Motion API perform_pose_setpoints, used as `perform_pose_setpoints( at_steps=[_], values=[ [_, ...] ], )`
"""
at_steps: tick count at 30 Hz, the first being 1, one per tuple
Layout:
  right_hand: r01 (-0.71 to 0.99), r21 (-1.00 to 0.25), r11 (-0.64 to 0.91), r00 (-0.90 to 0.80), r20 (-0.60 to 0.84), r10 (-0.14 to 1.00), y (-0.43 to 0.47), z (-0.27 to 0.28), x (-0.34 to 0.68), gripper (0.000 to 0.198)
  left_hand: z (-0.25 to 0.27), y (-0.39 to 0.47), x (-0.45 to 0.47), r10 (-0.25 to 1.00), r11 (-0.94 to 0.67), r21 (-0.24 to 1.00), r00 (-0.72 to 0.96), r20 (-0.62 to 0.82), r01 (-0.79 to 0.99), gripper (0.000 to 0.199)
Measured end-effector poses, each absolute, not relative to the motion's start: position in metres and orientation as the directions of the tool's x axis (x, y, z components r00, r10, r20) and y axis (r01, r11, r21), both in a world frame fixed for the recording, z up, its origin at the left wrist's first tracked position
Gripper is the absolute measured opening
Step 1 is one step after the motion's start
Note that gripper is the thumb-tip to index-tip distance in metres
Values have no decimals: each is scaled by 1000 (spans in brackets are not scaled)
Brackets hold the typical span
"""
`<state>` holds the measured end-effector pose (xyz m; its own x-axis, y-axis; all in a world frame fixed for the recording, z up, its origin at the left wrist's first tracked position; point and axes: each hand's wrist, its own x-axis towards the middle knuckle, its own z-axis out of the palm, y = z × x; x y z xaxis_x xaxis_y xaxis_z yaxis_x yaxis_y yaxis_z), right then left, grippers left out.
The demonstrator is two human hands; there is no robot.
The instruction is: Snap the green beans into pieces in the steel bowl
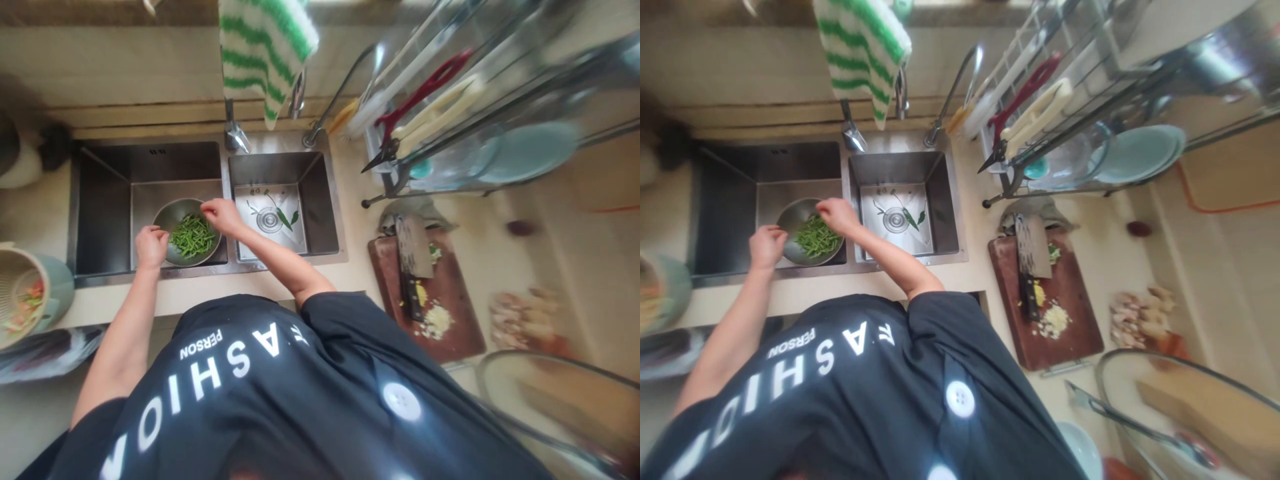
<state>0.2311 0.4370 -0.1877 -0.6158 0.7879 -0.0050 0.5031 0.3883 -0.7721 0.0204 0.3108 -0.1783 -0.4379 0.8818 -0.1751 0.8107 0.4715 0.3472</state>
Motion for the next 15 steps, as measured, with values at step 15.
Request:
perform_pose_setpoints(
  at_steps=[15],
  values=[
    [959, -238, -156, -2, -552, 834, 509, -328, 398, 36, -145, 264, 94, 839, 384, 530, -525, 141, 756, 34]
  ],
)
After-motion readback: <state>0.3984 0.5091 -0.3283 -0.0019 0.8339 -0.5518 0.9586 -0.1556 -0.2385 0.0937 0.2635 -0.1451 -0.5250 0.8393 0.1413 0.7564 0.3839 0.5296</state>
